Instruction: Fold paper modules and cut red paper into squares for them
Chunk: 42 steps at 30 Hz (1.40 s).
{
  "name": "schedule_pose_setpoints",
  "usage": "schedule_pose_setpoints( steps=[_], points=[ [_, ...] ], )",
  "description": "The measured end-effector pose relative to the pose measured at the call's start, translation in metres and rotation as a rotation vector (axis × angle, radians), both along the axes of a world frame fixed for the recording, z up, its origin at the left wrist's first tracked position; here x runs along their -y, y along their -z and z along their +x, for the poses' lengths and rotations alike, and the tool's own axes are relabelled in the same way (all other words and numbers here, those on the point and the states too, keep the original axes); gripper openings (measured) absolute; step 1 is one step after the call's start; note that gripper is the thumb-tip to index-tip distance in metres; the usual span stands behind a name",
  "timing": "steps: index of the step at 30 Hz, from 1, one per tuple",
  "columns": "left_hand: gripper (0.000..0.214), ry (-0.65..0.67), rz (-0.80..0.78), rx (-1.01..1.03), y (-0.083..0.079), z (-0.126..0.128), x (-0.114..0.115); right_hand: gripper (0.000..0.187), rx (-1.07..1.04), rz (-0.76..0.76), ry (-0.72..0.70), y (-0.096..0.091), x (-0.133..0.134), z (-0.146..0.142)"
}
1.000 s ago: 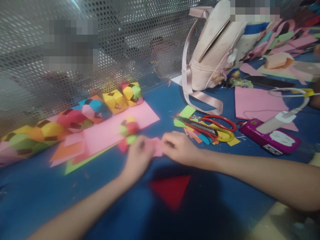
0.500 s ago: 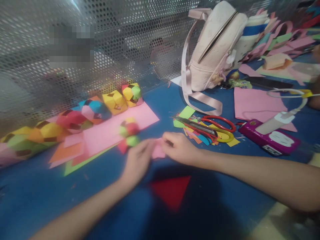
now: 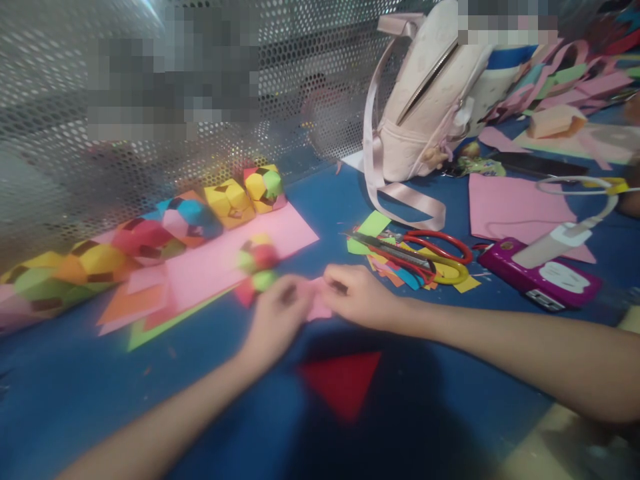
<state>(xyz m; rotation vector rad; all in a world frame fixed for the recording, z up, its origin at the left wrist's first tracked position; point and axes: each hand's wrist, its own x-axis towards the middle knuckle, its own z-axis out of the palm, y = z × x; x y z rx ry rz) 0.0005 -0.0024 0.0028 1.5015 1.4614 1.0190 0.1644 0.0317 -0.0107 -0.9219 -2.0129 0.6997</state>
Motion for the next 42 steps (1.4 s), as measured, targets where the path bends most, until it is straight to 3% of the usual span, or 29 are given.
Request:
schedule_pose_setpoints(
  steps=[6,14,21,34,40,42],
  points=[
    [0.013,0.0,0.014,-0.013,0.0037,-0.0013,-0.0009,0.021,-0.013,0.111,0.01,0.0006,0.0027,0.0008],
    [0.013,-0.196,0.048,0.027,0.0077,-0.0081,-0.0051,0.017,-0.03,0.018,-0.011,-0.0026,0.0027,0.0015],
    [0.016,-0.142,0.051,0.046,0.0083,-0.0087,-0.007,0.023,0.055,0.13,0.039,0.004,0.001,0.0005],
    [0.011,-0.117,0.054,0.001,0.0031,-0.0052,-0.0036,0.019,-0.032,-0.071,-0.015,-0.0012,0.002,-0.0004],
    [0.01,-0.056,0.09,-0.062,0.0042,-0.0043,-0.0041,0.02,-0.017,0.022,-0.001,-0.0009,0.0038,0.0002],
    [0.011,-0.06,0.125,-0.086,0.0057,-0.0051,-0.0047,0.023,-0.049,-0.034,-0.032,-0.003,0.0033,0.0014]
  ],
)
